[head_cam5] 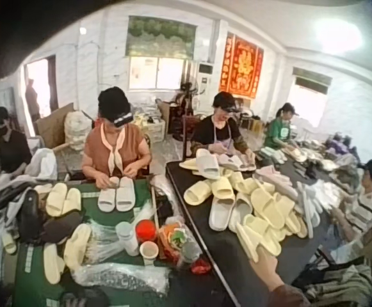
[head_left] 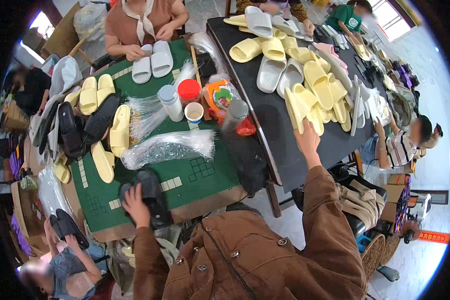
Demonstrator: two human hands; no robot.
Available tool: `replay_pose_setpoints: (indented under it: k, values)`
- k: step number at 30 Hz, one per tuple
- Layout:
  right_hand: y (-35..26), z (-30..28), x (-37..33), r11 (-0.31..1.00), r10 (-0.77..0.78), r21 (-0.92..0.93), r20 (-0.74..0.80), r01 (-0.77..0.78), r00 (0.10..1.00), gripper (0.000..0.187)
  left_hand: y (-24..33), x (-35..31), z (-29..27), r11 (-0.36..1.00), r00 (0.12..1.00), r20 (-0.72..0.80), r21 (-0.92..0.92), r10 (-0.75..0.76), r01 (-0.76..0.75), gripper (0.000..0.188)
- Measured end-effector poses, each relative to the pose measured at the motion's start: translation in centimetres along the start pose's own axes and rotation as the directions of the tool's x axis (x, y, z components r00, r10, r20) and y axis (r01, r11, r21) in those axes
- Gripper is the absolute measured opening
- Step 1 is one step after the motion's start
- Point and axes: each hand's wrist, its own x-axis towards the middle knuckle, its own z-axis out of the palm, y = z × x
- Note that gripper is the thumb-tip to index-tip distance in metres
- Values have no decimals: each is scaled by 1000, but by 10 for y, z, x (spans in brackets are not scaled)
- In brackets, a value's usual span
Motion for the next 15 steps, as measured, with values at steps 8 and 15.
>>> replay_pose_setpoints:
  k: [8, 15]
  values:
    - [22, 9, -46, 972, -198, -89, 176, 216, 964, 66, -164, -20, 29, 799, 711, 404, 95, -576, 593, 77]
    - [40, 30, -29, 931, -180, 299, -122, 209, 976, 23, -153, -65, 61, 939, 941, 20, -68, -337, 338, 75]
